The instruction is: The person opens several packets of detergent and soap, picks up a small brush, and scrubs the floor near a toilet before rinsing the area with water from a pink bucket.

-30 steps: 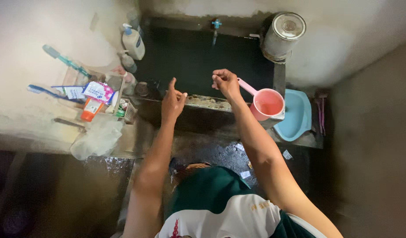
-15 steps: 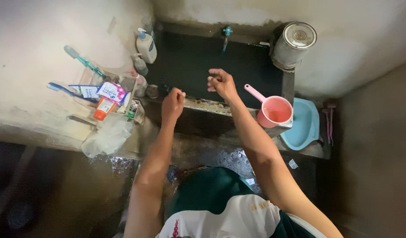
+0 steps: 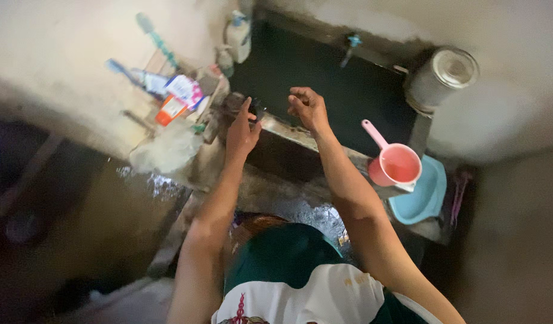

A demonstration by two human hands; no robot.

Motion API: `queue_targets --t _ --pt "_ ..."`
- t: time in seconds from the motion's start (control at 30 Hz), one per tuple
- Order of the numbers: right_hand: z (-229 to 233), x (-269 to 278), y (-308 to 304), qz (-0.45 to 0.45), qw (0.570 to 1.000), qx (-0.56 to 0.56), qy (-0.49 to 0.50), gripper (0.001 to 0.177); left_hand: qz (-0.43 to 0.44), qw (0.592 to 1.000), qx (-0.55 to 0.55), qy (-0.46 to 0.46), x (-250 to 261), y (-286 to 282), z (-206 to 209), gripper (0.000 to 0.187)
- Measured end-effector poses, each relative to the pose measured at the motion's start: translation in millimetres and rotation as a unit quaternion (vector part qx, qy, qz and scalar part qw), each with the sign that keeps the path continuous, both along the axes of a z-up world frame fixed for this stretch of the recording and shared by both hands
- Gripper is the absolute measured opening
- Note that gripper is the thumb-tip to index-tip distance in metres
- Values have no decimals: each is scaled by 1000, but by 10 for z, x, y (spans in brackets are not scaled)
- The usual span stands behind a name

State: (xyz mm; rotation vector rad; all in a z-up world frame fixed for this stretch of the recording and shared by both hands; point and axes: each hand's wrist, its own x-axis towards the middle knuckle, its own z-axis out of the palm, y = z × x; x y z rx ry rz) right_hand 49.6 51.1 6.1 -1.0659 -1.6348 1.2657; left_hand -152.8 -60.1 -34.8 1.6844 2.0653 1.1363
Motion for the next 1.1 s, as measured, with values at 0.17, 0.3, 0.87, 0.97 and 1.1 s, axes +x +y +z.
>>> queue_targets --t 0.17,0.3,0.87,0.97,1.1 --pt "57 -540 -52 47 997 -51 -28 33 57 993 71 -68 -370 -325 33 90" --pt "-20 -854 -94 116 992 -49 14 38 130 989 55 -44 -572 -618 -7 42" --pt "-2 -113 65 -1 994 -82 65 27 -12 998 67 13 -246 -73 -147 28" --pt "109 219 37 -15 988 -77 136 39 -40 999 26 21 -6 179 -133 30" --pt "19 690 56 -53 985 -47 160 44 -122 992 31 -3 386 380 -18 29"
